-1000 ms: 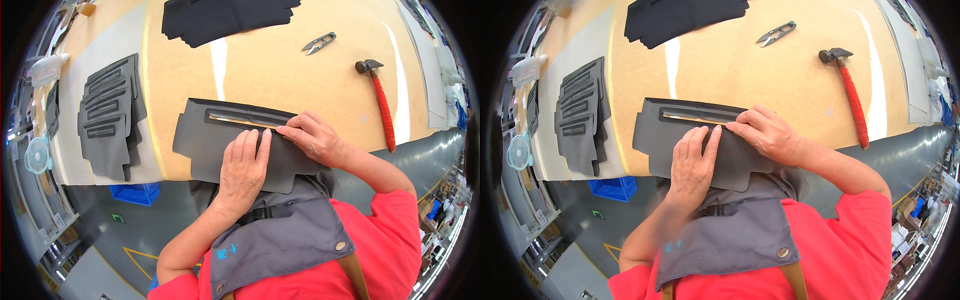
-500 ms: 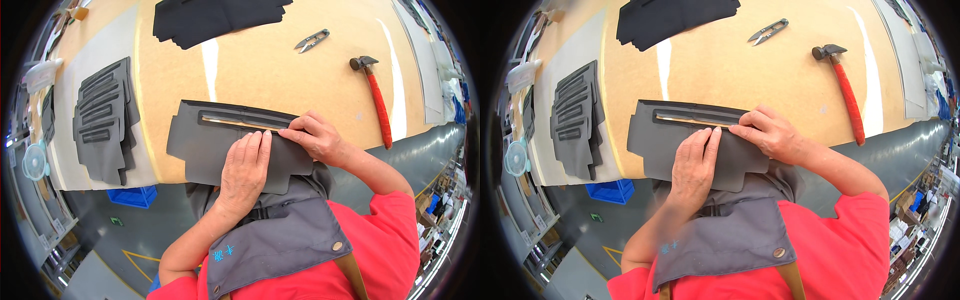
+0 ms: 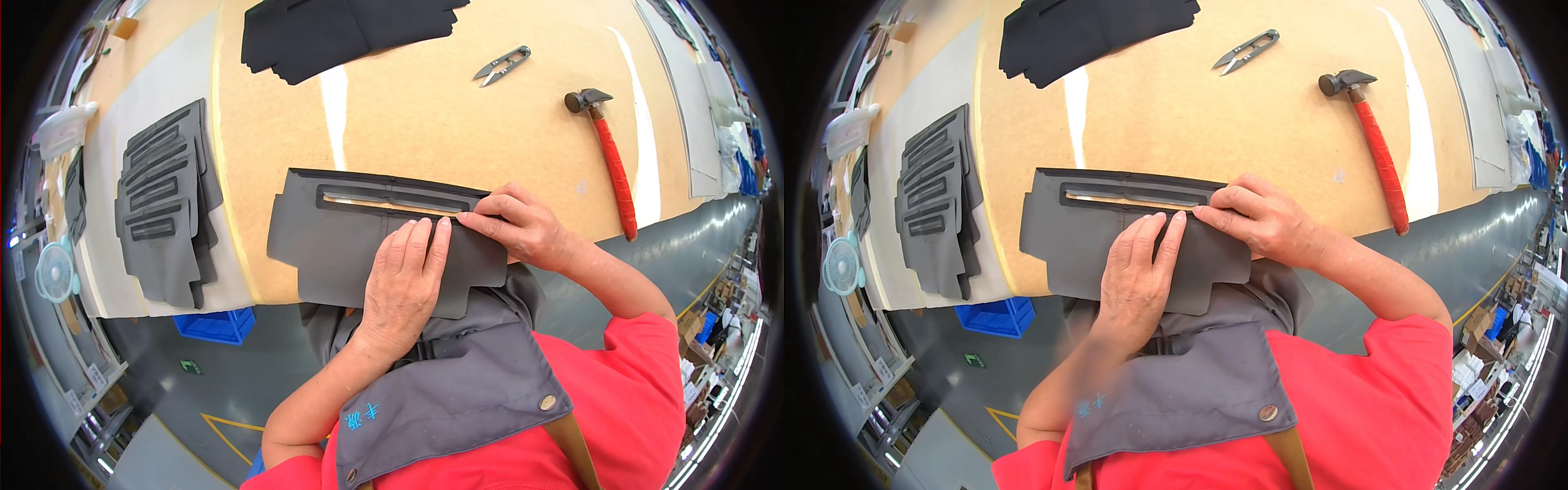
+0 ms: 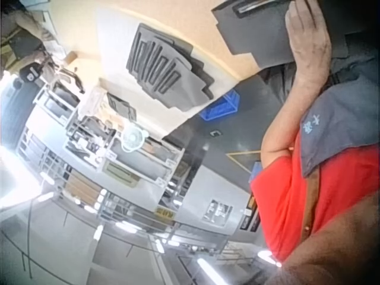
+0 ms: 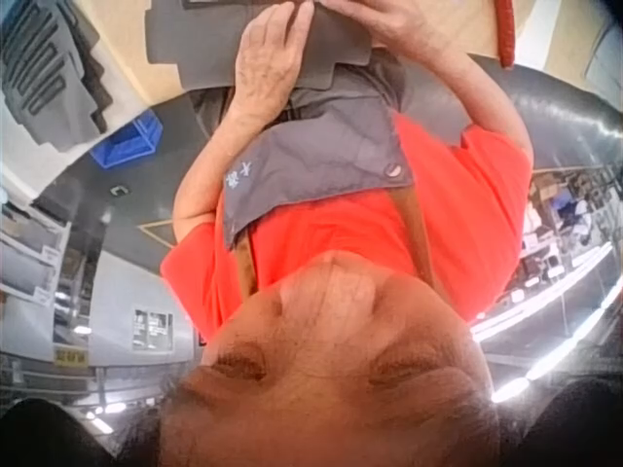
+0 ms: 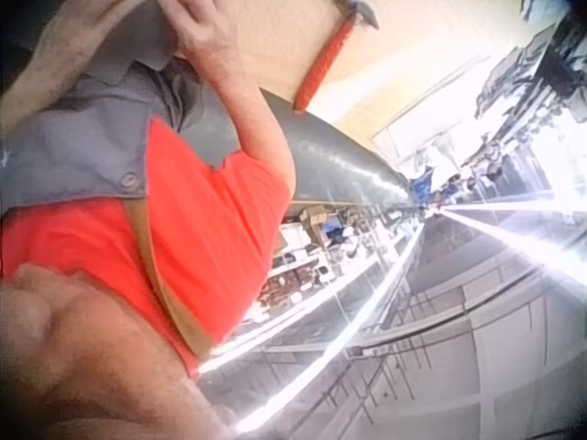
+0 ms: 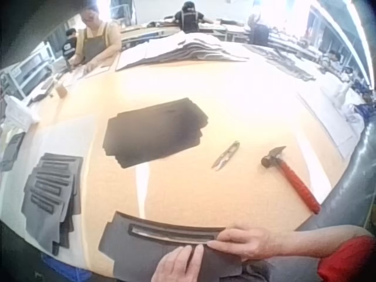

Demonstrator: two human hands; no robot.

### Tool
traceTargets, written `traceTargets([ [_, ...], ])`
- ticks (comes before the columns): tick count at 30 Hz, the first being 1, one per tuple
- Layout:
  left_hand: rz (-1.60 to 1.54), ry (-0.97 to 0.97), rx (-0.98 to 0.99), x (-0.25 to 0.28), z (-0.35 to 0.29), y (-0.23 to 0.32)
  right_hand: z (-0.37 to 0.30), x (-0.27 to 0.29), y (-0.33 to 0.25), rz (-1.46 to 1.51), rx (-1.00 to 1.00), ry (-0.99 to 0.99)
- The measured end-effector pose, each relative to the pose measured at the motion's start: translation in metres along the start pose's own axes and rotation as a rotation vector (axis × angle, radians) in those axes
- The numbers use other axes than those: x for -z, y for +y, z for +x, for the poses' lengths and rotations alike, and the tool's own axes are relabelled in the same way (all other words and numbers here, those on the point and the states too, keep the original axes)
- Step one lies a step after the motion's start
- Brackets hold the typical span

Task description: The recorder is assembling leather components by applying reinforcement strips to cutouts and hammering them flat.

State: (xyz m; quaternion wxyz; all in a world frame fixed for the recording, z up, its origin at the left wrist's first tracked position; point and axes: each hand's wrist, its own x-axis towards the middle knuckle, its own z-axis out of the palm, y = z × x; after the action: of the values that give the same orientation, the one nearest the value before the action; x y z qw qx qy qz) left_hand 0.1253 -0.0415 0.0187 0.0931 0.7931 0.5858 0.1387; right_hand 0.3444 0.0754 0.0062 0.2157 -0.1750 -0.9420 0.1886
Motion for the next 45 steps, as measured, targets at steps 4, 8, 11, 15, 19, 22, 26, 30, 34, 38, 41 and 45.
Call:
traceTargets([
  [4,0.002,-0.011,0.005,0.001,0.001,0.001,-0.001,0.001,0.002,-0.035,0.039,-0.005],
  [8,-0.002,-0.021,0.006,0.001,0.001,0.001,-0.003,0.002,0.003,-0.063,0.073,-0.025],
  [11,-0.013,-0.026,0.007,0.001,0.001,0.001,-0.004,0.003,0.003,-0.08,0.083,-0.029],
  [15,0.062,-0.023,-0.044,0.002,0.002,0.0,-0.005,0.002,0.002,0.022,-0.014,0.042],
  [19,0.074,-0.038,-0.045,0.004,0.002,0.001,-0.006,0.002,0.005,-0.027,-0.004,0.03],
  [22,0.026,-0.057,0.002,0.004,0.002,0.003,-0.006,0.002,0.007,-0.052,0.067,0.008],
  [26,0.067,-0.046,-0.046,0.003,0.002,0.0,-0.008,0.002,0.006,-0.115,0.126,-0.023],
  [30,0.066,-0.047,-0.041,0.003,0.002,0.0,-0.01,0.001,0.007,-0.145,0.153,-0.02],
  [34,-0.008,-0.069,0.003,0.005,0.001,0.001,-0.01,0.002,0.007,-0.078,0.094,-0.012],
  [38,0.041,-0.018,-0.042,0.001,0.0,-0.001,-0.009,0.004,0.006,-0.098,0.118,-0.058],
  [41,0.03,-0.027,-0.041,0.002,0.001,0.0,-0.014,0.004,0.007,-0.088,0.124,-0.044],
  [45,0.052,0.014,-0.055,-0.003,0.0,-0.001,-0.013,0.004,0.004,-0.099,0.093,-0.03],
])
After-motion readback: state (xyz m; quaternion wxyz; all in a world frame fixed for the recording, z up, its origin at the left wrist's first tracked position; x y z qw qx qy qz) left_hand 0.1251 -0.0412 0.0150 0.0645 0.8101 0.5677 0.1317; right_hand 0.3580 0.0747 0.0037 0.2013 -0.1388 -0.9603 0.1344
